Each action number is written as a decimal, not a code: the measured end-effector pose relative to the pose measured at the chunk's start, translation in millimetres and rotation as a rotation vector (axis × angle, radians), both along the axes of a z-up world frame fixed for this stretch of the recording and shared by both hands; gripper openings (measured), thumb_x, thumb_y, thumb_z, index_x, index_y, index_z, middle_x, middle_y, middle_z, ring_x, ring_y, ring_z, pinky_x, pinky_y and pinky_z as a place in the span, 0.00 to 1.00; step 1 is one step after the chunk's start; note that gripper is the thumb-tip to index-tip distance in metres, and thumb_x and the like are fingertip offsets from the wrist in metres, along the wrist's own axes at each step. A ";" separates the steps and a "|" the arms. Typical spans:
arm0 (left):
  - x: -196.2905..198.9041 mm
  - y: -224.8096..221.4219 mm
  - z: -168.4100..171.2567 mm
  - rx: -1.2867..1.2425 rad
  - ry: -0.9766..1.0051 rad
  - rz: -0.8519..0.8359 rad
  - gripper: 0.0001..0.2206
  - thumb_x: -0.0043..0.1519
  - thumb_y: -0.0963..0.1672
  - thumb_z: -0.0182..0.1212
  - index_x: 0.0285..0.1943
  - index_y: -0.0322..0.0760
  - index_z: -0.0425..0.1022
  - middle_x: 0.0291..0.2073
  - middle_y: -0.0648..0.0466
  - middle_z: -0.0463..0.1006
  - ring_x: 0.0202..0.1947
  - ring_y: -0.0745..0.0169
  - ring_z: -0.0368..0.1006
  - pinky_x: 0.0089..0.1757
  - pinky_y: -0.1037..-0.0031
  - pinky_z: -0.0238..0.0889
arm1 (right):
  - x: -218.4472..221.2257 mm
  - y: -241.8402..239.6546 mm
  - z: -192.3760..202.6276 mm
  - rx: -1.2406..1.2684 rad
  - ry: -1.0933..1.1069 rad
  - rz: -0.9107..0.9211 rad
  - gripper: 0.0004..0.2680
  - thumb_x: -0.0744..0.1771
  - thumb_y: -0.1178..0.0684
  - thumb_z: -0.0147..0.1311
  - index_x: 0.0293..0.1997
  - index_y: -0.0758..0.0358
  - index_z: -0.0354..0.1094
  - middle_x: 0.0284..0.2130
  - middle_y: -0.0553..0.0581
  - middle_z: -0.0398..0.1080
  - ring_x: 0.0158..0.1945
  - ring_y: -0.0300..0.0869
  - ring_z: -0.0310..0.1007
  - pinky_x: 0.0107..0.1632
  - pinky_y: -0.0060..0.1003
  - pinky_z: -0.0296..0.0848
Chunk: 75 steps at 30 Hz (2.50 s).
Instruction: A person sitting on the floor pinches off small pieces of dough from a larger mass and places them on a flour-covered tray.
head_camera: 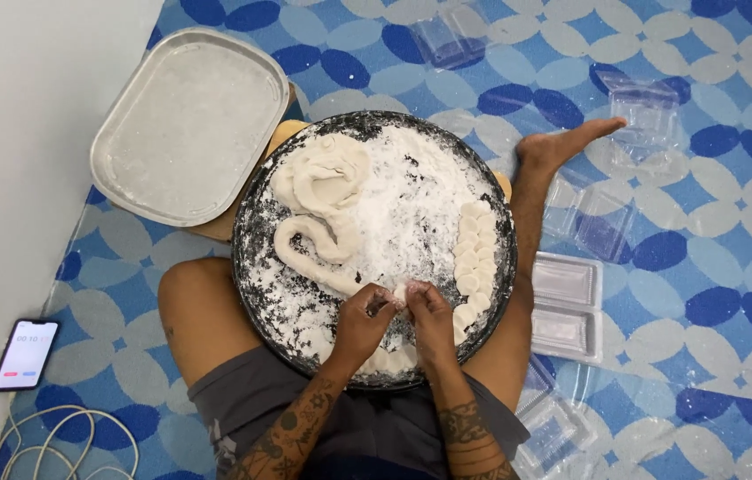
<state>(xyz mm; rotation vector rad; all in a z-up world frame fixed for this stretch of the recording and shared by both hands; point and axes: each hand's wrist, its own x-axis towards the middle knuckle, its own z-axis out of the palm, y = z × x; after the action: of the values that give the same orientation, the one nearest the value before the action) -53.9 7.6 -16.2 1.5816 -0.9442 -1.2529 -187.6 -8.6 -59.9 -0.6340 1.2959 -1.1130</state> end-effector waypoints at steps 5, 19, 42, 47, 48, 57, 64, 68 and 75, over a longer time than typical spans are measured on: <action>3.4 -7.2 22.4 -0.072 -0.069 0.074 0.08 0.54 0.38 0.71 0.42 0.33 0.81 0.30 0.42 0.82 0.32 0.56 0.77 0.35 0.66 0.68 | 19.8 -2.1 44.0 -0.010 -0.025 0.030 0.09 0.69 0.53 0.52 0.52 0.64 0.73 0.27 0.53 0.74 0.27 0.33 0.70 0.32 0.25 0.68; 15.2 -11.8 10.9 -0.114 0.005 0.065 0.06 0.59 0.40 0.70 0.36 0.27 0.82 0.39 0.47 0.79 0.34 0.61 0.76 0.36 0.73 0.70 | 25.0 -4.3 62.4 -0.168 0.131 0.092 0.08 0.67 0.57 0.58 0.49 0.66 0.72 0.30 0.54 0.73 0.32 0.34 0.66 0.35 0.30 0.66; 30.9 -11.9 26.8 -0.120 0.071 0.091 0.08 0.65 0.41 0.64 0.33 0.32 0.81 0.26 0.49 0.77 0.28 0.65 0.73 0.31 0.73 0.63 | 46.6 -8.8 76.8 -0.133 0.206 0.206 0.12 0.67 0.58 0.57 0.55 0.68 0.67 0.35 0.59 0.76 0.36 0.38 0.73 0.43 0.35 0.70; 23.7 -5.3 6.3 -0.052 0.244 0.126 0.10 0.68 0.42 0.55 0.39 0.29 0.80 0.27 0.48 0.73 0.32 0.63 0.68 0.37 0.67 0.61 | 37.7 -8.0 52.8 -0.206 0.229 0.214 0.13 0.67 0.63 0.52 0.58 0.66 0.62 0.41 0.61 0.75 0.37 0.39 0.74 0.41 0.35 0.72; 23.5 -5.0 16.7 -0.058 0.254 0.132 0.12 0.69 0.42 0.53 0.42 0.27 0.80 0.28 0.48 0.71 0.34 0.62 0.67 0.39 0.67 0.61 | 38.8 -7.3 53.1 -0.217 0.198 0.203 0.13 0.68 0.63 0.50 0.59 0.66 0.60 0.42 0.61 0.74 0.38 0.39 0.75 0.42 0.35 0.72; 25.7 -6.4 33.4 0.022 0.258 0.096 0.07 0.61 0.42 0.66 0.42 0.30 0.82 0.28 0.50 0.77 0.35 0.64 0.70 0.40 0.68 0.63 | 30.9 -1.4 40.7 -0.208 0.260 0.229 0.14 0.66 0.61 0.56 0.57 0.66 0.61 0.36 0.57 0.74 0.31 0.34 0.68 0.35 0.30 0.66; 24.3 -5.3 42.6 0.023 0.285 0.155 0.07 0.66 0.41 0.61 0.37 0.31 0.78 0.28 0.49 0.79 0.36 0.66 0.71 0.42 0.71 0.62 | 46.2 6.3 66.2 -0.180 0.223 0.242 0.09 0.68 0.58 0.53 0.53 0.67 0.68 0.28 0.56 0.72 0.31 0.35 0.66 0.35 0.32 0.65; 23.2 -2.1 28.3 0.043 0.368 0.125 0.09 0.67 0.44 0.58 0.40 0.32 0.79 0.29 0.51 0.74 0.35 0.65 0.65 0.40 0.69 0.59 | 47.2 7.1 79.8 -0.167 0.164 0.107 0.10 0.68 0.59 0.53 0.54 0.66 0.62 0.26 0.51 0.69 0.29 0.32 0.63 0.34 0.30 0.63; 16.7 0.0 36.7 -0.001 0.315 0.029 0.11 0.63 0.41 0.65 0.51 0.25 0.81 0.39 0.48 0.78 0.42 0.66 0.71 0.43 0.70 0.66 | 37.6 3.9 84.0 -0.162 0.059 0.010 0.08 0.67 0.60 0.56 0.49 0.61 0.63 0.28 0.45 0.70 0.29 0.27 0.67 0.35 0.23 0.64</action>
<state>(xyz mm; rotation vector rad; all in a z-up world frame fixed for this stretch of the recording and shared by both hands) -37.2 7.7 20.6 1.3412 -0.7187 -1.4296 -150.0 -4.7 24.1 -0.7979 1.2590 -1.2070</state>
